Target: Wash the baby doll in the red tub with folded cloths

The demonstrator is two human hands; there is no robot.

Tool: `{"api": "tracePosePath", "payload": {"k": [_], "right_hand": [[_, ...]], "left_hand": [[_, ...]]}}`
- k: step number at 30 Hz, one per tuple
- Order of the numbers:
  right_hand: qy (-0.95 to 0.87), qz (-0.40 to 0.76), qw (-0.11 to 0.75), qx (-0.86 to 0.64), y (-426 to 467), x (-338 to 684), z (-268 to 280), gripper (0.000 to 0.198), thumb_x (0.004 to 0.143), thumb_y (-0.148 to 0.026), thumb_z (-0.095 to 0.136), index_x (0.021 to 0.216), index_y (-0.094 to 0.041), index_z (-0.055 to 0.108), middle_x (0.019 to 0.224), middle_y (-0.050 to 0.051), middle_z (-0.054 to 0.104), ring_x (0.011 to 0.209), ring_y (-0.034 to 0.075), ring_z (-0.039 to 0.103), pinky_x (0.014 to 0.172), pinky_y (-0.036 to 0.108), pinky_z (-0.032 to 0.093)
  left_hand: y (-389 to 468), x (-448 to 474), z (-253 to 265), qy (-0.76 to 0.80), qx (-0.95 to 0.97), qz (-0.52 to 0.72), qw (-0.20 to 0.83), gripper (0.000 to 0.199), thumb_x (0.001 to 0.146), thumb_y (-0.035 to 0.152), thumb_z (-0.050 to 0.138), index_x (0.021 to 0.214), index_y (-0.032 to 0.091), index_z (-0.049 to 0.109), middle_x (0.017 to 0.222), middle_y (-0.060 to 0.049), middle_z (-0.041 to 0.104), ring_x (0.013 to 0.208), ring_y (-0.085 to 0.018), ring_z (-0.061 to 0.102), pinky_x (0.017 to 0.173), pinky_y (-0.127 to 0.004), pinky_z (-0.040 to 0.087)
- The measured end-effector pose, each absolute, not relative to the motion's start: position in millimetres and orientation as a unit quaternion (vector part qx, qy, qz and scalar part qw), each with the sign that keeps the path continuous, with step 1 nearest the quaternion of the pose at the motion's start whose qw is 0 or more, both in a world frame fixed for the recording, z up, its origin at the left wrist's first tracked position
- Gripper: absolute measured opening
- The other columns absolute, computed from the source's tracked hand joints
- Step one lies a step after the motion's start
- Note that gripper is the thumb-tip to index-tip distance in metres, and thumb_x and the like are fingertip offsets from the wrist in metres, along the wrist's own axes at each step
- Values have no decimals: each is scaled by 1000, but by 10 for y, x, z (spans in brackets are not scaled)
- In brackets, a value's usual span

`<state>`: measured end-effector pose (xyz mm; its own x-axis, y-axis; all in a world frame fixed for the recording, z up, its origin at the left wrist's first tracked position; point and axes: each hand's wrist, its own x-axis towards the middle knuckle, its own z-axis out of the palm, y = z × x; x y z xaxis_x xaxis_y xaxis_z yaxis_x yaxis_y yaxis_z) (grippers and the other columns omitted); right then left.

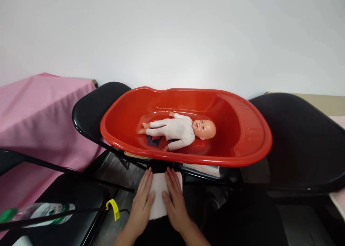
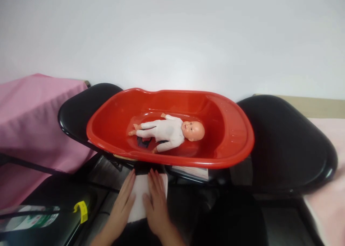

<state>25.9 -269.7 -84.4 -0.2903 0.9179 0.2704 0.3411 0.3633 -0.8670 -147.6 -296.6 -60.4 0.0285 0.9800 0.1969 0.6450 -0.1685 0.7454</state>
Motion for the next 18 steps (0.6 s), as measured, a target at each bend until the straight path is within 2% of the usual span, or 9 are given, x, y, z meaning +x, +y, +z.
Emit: {"api": "tracePosePath", "payload": {"k": [3,6,9,11,13,15,18], "right_hand": [[-637,430,430,-475,-2715,254,-1054,62,107,-46,37,164,-28,19,168,7,25,155,24,24,125,53,26],[-565,497,420,-508,-2731,286,-1170,61,108,-48,31,164,-24,24,166,9,30,152,23,32,123,51,31],[-579,446,410,-545,-2758,343,-1068,58,107,-47,37,160,-25,34,163,9,35,152,26,31,125,57,25],[-638,377,413,-529,-2775,371,-871,59,105,-40,44,161,-26,32,164,9,34,154,28,27,125,59,21],[-739,341,379,-441,-2768,391,-625,67,102,-33,50,163,-27,25,166,7,30,155,27,22,126,58,19],[-823,337,303,-341,-2718,417,-395,81,95,-33,62,164,-28,19,168,7,23,156,27,20,127,57,15],[-863,346,220,-294,-2588,484,-175,109,78,-45,81,165,-24,18,169,10,18,156,32,18,128,57,12]], "left_hand": [[-2992,-1550,-719,602,626,392,301,57,107,43,37,162,30,30,169,-3,20,155,-23,21,126,-49,19],[-3004,-1602,-751,626,566,419,334,59,106,49,37,159,24,39,165,-7,32,153,-24,29,126,-48,22],[-3025,-1622,-651,666,540,407,315,58,106,49,36,155,18,46,160,-11,42,149,-25,37,124,-49,27],[-3042,-1604,-516,676,573,388,255,55,105,44,40,153,19,48,160,-11,43,149,-26,39,124,-50,29],[-3045,-1575,-361,648,643,359,195,52,104,35,43,155,22,46,161,-10,42,149,-25,38,124,-51,29],[-3020,-1569,-224,590,730,295,182,59,101,27,48,159,27,38,162,-10,40,150,-26,37,124,-52,29],[-2938,-1652,-121,525,807,171,210,94,83,34,76,163,26,27,165,-15,31,151,-34,31,122,-57,31]]}}
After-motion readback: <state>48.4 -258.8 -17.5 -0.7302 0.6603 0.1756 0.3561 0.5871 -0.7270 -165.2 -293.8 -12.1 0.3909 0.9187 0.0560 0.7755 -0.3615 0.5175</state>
